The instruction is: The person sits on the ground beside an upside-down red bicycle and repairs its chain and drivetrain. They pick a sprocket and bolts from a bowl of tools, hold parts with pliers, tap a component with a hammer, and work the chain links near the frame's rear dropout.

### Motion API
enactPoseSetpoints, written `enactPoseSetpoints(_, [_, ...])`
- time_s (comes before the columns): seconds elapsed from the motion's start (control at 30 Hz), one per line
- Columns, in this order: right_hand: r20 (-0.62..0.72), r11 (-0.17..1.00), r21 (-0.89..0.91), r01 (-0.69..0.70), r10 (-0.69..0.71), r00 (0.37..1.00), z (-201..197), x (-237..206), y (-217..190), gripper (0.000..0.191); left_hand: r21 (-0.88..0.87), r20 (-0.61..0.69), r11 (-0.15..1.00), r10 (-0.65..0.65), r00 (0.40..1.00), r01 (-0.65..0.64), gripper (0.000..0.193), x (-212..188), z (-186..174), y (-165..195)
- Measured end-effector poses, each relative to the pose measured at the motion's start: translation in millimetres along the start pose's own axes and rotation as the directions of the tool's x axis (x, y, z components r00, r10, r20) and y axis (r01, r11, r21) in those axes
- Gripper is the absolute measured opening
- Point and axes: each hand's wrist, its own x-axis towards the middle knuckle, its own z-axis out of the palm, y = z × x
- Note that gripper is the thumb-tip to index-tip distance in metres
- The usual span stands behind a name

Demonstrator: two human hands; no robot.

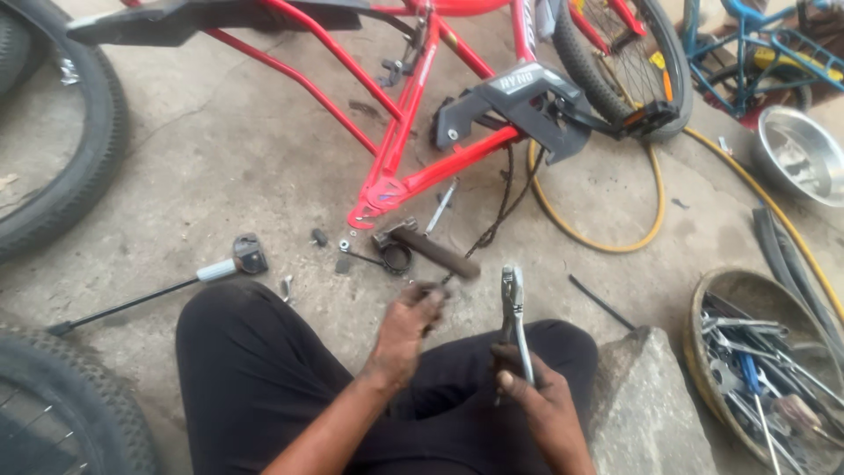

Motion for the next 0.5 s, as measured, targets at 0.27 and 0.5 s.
enactPoseSetpoints(0.27, [-0.116, 0.975, 0.221, 0.028, -0.002, 0.993, -43, -38, 9, 0.051, 0.095, 0.595, 0.987, -0.160, 0.788, 0.129, 0.036, -1, 85, 15])
enactPoseSetpoints(0.5, [-0.188, 0.937, 0.347, 0.041, 0.026, 0.982, -76, -82, 13, 0.059, 0.445, 0.523, 0.895, -0.277, 0.806, 0.019, 0.018, -12, 146, 6])
